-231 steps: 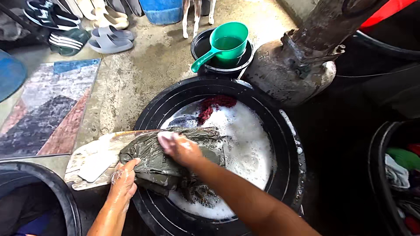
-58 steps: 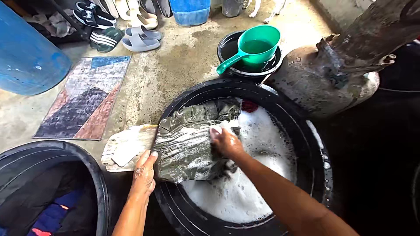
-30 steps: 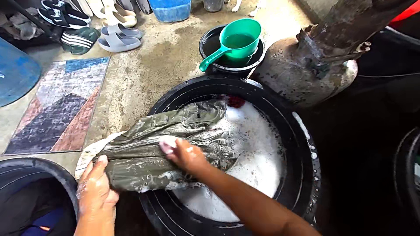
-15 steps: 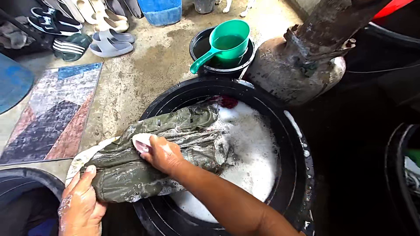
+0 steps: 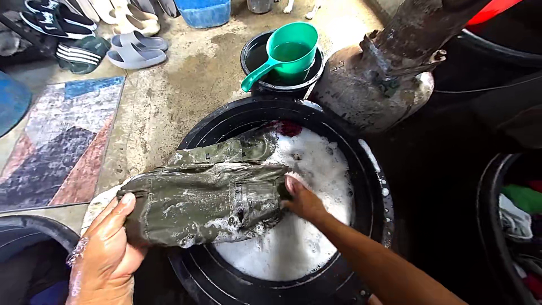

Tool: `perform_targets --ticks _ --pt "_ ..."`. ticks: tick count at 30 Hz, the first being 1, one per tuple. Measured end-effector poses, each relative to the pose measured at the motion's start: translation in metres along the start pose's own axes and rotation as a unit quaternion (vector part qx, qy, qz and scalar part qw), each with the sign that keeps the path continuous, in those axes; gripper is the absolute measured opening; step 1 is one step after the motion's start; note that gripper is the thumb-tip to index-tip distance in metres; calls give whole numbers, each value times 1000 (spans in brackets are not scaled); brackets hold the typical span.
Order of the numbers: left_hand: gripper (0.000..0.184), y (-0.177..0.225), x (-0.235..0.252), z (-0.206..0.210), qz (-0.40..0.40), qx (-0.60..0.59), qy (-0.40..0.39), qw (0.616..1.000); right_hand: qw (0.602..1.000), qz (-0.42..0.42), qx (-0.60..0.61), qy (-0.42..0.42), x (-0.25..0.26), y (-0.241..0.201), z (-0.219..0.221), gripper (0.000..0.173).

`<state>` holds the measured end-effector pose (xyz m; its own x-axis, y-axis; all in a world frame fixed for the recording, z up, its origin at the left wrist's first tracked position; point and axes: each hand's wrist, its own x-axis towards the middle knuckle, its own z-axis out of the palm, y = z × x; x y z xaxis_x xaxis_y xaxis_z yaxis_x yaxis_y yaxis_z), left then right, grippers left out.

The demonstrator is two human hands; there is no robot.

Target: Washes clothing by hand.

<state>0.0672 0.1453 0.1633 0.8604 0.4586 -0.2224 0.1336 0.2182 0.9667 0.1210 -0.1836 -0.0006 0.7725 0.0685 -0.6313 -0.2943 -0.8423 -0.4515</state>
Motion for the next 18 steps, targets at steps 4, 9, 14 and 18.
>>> perform_targets --ticks 4,9,14,18 --pt "45 15 6 2 36 -80 -87 992 998 27 -39 -38 -12 -3 28 72" --pt "35 -40 20 15 -59 31 -161 985 998 2 18 -57 -11 12 36 58" --pt "19 -3 32 39 -27 89 -83 992 958 -32 286 14 -3 26 16 67" --pt "18 52 67 39 47 79 -27 995 898 -174 388 110 -17 9 -66 42"
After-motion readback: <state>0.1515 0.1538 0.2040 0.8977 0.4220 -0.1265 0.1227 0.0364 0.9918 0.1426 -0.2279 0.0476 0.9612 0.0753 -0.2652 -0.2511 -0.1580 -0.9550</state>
